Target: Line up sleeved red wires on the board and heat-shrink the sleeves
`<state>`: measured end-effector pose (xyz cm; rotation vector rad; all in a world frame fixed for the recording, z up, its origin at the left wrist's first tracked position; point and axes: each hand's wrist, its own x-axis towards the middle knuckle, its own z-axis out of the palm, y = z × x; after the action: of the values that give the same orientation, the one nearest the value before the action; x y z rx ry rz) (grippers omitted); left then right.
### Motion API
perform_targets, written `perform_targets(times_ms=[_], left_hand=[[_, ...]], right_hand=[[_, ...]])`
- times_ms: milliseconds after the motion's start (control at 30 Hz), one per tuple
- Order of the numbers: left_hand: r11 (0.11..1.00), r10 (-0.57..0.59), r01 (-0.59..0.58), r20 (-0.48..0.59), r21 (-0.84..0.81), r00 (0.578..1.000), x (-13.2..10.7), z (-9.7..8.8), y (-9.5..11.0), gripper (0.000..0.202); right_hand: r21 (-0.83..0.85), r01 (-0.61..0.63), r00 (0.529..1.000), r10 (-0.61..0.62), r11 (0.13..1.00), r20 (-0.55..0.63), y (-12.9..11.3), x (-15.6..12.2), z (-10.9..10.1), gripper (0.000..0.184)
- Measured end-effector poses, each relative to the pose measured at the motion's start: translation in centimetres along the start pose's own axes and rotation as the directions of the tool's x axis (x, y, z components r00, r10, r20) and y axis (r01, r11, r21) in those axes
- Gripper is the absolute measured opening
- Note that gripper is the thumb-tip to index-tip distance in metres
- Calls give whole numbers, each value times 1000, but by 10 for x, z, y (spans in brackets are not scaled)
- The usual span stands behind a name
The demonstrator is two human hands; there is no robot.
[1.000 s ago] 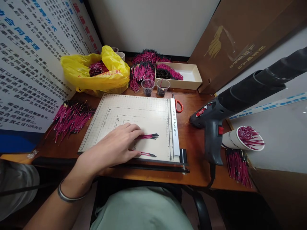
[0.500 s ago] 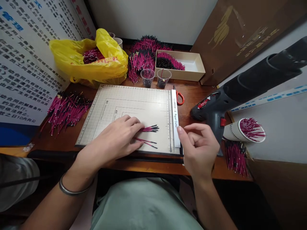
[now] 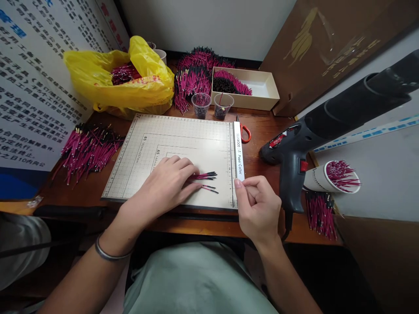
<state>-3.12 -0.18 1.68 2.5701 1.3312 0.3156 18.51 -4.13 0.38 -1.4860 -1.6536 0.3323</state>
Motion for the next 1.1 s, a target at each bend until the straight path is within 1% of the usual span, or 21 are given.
perform_targets(times_ms=[100,200,300,367,467,567,667,733,800,867,933,1000,1100], left_hand=[[998,-60,61,-39,5,997,5,5,5,23],[993,-119,118,-42,-28,992,8,6,6,24],[984,-155,151,-30,-98,988,10,6,3,26],[979,-170,167,-22,-117,985,13,5,1,25],[973,-193,190,-12,-133,981,17,5,-2,23],[964,-217,211,-24,-160,976,20,5,-3,24],[958,-213,204,-22,-201,977,21,5,-4,21],[955,-207,203,8,-217,978,22,3,-4,19],[957,-203,205,33,-207,979,23,0,-5,20],[964,-170,180,65,-195,983,23,-6,-5,24],[977,-124,142,116,-160,985,24,-14,-2,23],[992,-98,112,198,-65,975,25,-23,3,19],[988,-112,69,331,138,937,29,-31,17,16]], right_hand=[[-65,34,999,-32,997,25,1,2,1,24],[-152,79,996,-73,985,44,2,1,4,21],[-205,128,989,-109,970,101,6,-3,11,36],[-224,139,985,-111,965,131,9,-6,15,39],[-248,127,985,-93,960,142,11,-8,20,33],[-261,130,983,-91,956,157,12,-8,22,24],[-263,140,980,-96,954,172,11,-8,21,19],[-260,136,981,-92,956,172,11,-8,21,17],[-254,131,982,-89,958,168,12,-8,22,15],[-247,130,983,-92,960,159,12,-8,23,15],[-239,129,985,-95,962,147,11,-8,23,16],[-229,131,986,-101,965,135,11,-8,23,16],[-216,135,987,-112,967,112,12,-9,23,16]])
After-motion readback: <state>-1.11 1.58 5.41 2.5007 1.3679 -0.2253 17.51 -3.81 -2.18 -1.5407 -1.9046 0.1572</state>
